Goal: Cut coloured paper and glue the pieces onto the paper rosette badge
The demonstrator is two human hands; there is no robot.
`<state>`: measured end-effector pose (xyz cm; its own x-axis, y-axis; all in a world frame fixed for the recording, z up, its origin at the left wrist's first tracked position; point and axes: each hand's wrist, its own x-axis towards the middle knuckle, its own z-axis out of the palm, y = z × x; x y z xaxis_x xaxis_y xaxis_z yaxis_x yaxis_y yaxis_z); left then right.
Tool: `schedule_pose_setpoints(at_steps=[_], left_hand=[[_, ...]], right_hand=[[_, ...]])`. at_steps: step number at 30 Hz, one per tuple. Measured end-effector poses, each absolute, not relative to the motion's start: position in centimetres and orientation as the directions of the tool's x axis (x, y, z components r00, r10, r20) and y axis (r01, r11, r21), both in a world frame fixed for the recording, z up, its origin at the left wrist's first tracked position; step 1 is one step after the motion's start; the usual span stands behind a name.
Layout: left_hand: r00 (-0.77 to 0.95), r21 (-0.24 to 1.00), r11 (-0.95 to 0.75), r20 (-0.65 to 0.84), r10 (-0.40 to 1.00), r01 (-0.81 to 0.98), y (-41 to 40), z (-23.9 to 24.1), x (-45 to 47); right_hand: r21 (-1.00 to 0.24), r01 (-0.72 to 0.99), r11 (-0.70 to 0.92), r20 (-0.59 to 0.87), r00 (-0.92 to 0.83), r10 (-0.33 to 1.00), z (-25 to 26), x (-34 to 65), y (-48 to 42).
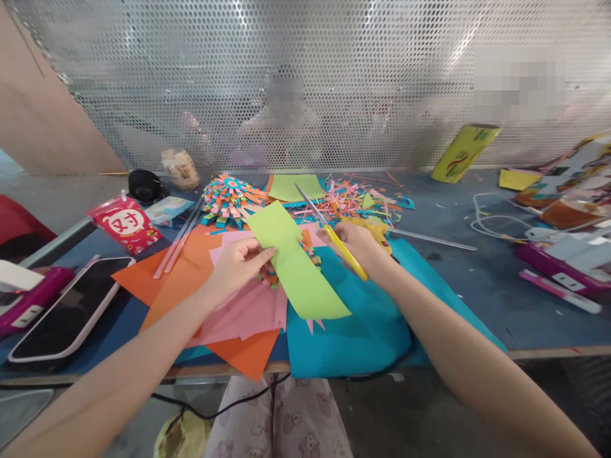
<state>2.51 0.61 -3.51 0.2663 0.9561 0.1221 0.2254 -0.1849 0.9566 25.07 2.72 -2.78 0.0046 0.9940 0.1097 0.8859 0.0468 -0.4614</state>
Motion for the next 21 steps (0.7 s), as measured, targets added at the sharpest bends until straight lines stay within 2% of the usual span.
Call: schedule_pose_setpoints(at_steps=[3, 6, 8, 11, 16, 21], left_hand=[[0.21, 0.956, -0.207, 0.164, 0.964, 0.206, 0.8, -3.8, 2.4], [0.157, 0.956, -0.227, 0.199, 0.967, 0.187, 1.2, -4.1, 2.1], [0.135, 0.955, -0.237, 0.215, 0.967, 0.177, 1.3, -4.2, 1.9], [0.113, 0.946, -0.267, 0.249, 0.962, 0.182, 1.4, -4.0, 1.9], [0.027, 0.931, -0.288, 0.289, 0.957, 0.226, 1.2, -3.4, 2.3], [-0.006, 0.925, -0.294, 0.304, 0.953, 0.241, 1.1, -3.2, 2.3]], right_hand=[[-0.311, 0.945, -0.104, 0.131, 0.151, 0.98, -2.8, 26.0, 3.3], [-0.288, 0.944, -0.161, 0.172, 0.217, 0.961, -2.5, 26.3, 3.0], [-0.342, 0.933, -0.11, 0.214, 0.191, 0.958, -2.3, 26.3, 2.7], [-0.436, 0.899, 0.05, 0.284, 0.085, 0.955, -2.2, 26.4, 2.6], [-0.456, 0.842, 0.288, 0.346, -0.13, 0.929, -2.3, 26.3, 2.5], [-0.476, 0.824, 0.309, 0.324, -0.162, 0.932, -2.2, 26.1, 2.3]])
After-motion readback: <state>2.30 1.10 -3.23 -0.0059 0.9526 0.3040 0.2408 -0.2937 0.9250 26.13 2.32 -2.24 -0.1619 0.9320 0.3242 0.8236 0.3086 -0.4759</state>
